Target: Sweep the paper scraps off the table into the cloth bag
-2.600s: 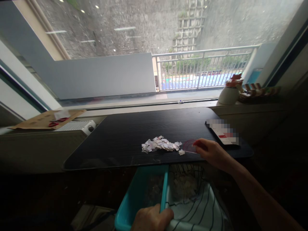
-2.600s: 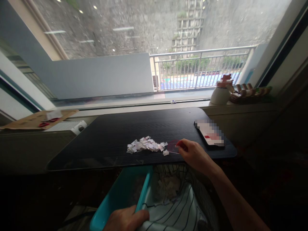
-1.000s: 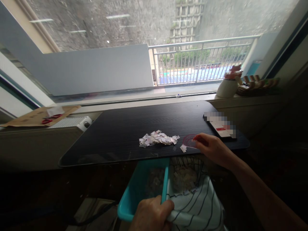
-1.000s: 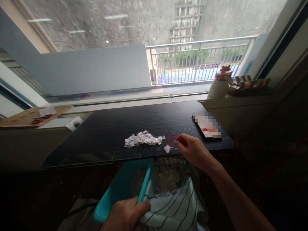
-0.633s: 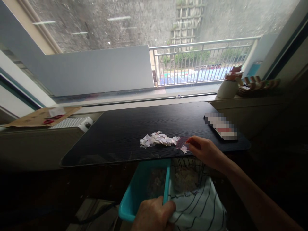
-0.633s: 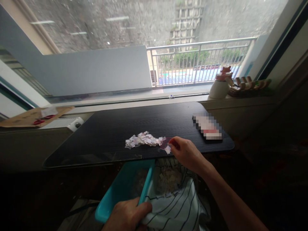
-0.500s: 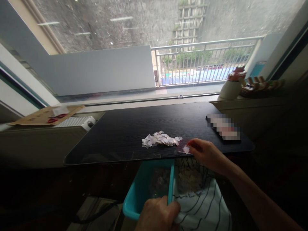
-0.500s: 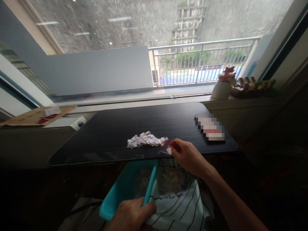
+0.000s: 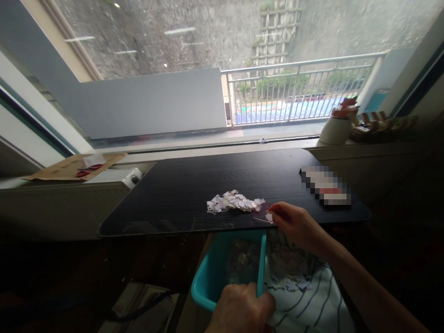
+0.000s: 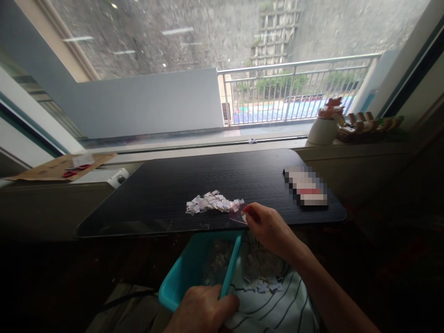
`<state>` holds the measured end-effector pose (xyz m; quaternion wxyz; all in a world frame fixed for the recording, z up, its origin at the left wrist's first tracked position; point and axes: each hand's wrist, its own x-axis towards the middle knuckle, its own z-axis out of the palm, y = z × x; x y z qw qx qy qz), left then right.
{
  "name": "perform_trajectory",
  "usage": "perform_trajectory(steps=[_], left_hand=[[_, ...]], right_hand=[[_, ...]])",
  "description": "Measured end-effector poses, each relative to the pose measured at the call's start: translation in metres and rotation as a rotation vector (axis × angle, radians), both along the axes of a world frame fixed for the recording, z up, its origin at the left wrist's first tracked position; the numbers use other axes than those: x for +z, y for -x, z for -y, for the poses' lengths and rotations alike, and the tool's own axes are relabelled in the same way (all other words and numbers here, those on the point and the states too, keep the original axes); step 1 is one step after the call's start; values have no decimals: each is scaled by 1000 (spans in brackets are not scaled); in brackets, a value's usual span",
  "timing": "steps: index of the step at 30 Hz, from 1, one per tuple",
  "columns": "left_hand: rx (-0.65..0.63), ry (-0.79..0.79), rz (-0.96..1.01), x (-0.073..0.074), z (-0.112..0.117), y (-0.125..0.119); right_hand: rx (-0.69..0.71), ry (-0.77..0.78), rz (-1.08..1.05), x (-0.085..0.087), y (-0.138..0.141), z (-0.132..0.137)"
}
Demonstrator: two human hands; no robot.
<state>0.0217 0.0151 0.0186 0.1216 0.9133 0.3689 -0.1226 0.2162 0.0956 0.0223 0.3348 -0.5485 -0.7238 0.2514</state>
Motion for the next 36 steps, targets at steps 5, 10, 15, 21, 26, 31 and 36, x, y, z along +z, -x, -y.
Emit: perform_trajectory(steps=[5, 10, 15, 21, 26, 31, 36], left_hand=[[8, -17, 43, -5, 0, 1], [28, 3, 70, -8, 0, 0], [39, 17, 60, -9, 0, 1], [49, 49, 75, -9, 0, 4], [53, 51, 42, -3, -2, 4], [41, 89, -16, 0, -2, 6], [60, 74, 4, 0, -3, 5]], right_hand=[[76, 33, -10, 0, 2, 0], [58, 51, -12, -1, -3, -1], [59, 46, -29, -2, -5, -6], [155, 88, -54, -2, 2, -2], [81, 15, -31, -1, 5, -5], [171, 63, -27, 2, 10, -10], [134, 56, -28, 3, 15, -9]])
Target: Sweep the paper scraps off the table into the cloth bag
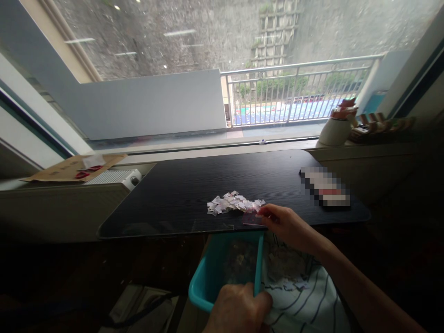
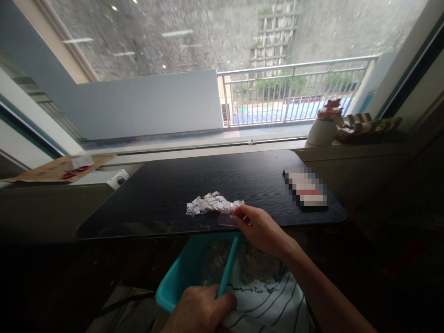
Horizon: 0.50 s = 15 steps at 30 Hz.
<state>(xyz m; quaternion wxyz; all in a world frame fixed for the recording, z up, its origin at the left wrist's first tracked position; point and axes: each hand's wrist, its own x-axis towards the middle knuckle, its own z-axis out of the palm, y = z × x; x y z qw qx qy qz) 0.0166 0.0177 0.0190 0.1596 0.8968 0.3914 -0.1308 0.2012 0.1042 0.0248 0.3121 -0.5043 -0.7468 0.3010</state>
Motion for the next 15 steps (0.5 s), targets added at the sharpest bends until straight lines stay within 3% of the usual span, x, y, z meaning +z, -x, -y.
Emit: perform_trajectory(steps=[4, 8, 10, 15], left_hand=[[18, -1, -3, -3, 0, 5], [51, -6, 19, -9, 4, 17], [84, -26, 74, -13, 5, 22], [122, 7, 91, -23, 6, 27]], right_hand=[[39, 36, -50, 3, -13, 6], [-193, -12, -28, 4, -46, 13], [-243, -8, 1, 3, -58, 16], [-185, 35, 11, -1, -59, 22]])
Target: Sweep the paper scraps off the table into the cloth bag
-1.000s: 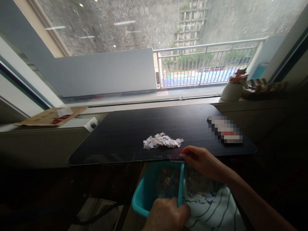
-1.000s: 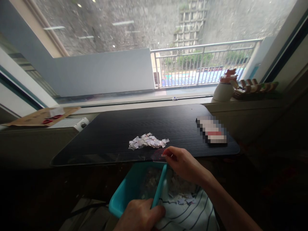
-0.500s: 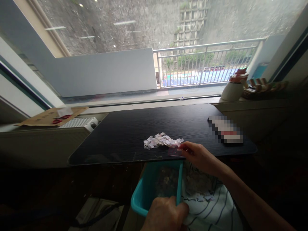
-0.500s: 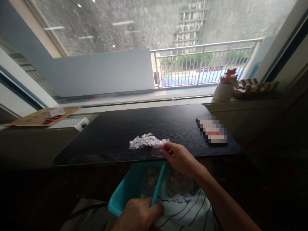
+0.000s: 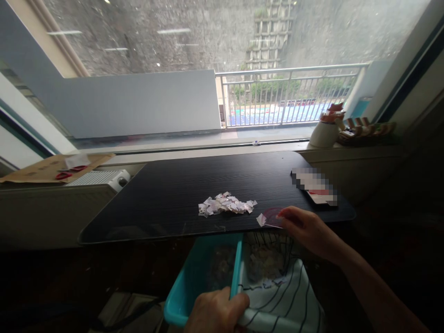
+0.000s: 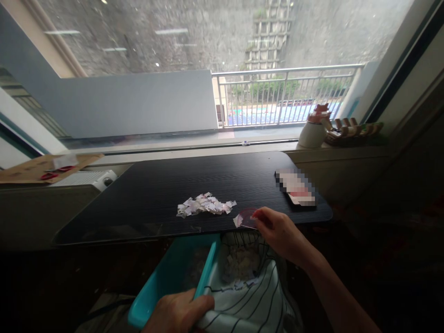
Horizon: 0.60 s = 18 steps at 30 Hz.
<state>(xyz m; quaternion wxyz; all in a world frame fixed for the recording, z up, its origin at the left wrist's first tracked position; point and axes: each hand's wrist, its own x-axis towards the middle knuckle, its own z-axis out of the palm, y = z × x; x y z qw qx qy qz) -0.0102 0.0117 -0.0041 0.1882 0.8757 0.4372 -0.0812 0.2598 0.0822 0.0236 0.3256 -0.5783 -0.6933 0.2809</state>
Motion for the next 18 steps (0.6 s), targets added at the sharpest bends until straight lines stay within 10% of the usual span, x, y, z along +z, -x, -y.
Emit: perform_trajectory(steps=[18], left_hand=[[31, -31, 59, -20, 1, 4]], right_hand=[[-83, -39, -2, -3, -2, -13]])
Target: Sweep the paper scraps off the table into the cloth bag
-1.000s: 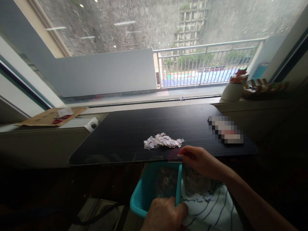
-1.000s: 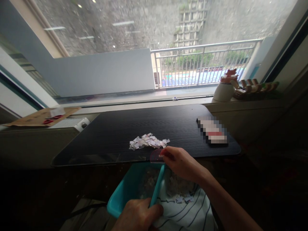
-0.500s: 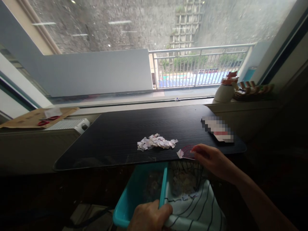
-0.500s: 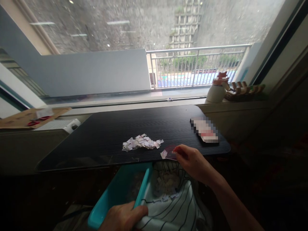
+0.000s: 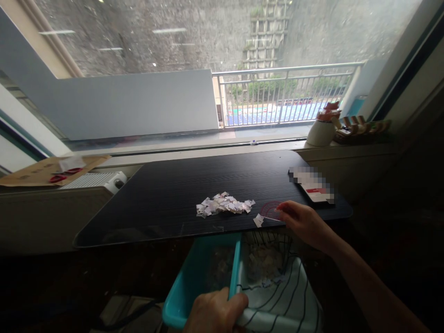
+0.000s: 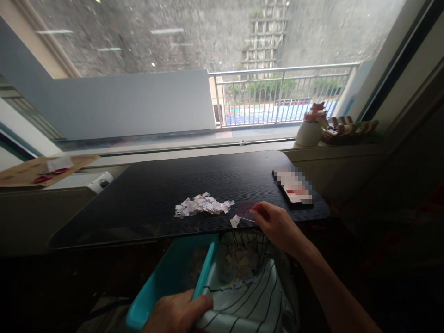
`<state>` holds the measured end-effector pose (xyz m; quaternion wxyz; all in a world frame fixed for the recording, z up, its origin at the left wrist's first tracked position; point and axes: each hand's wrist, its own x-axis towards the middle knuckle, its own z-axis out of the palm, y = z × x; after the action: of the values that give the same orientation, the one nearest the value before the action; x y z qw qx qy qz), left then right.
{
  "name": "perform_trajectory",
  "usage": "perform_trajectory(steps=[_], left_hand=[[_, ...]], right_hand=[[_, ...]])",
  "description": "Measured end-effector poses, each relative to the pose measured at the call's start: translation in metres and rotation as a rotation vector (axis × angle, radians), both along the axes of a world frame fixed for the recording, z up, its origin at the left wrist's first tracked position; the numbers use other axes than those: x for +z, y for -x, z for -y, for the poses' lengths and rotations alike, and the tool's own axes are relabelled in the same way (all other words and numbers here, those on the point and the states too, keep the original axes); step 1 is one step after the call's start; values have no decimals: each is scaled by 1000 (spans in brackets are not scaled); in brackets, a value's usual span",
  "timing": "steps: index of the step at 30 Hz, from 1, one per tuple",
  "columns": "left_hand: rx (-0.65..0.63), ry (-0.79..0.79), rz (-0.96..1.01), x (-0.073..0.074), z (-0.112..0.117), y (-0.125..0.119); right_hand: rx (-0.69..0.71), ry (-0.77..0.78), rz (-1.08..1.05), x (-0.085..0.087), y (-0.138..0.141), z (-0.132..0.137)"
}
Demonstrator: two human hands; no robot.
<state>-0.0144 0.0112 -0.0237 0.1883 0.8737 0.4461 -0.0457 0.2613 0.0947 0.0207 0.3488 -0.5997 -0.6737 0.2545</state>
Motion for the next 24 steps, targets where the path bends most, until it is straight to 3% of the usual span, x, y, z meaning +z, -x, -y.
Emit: perform_trajectory(steps=[5, 12, 16, 21, 24], left_hand=[[-2, 13, 3, 0, -1, 2], [0, 56, -26, 16, -3, -3], [8, 49, -4, 25, -2, -3], [15, 26, 31, 24, -2, -2], [10, 34, 36, 24, -3, -2]], right_hand=[[-78, -17, 26, 0, -4, 1], [60, 36, -7, 6, 3, 14], [49, 31, 14, 8, -1, 13], [-43, -48, -17, -3, -7, 6], [41, 12, -4, -3, -8, 10]])
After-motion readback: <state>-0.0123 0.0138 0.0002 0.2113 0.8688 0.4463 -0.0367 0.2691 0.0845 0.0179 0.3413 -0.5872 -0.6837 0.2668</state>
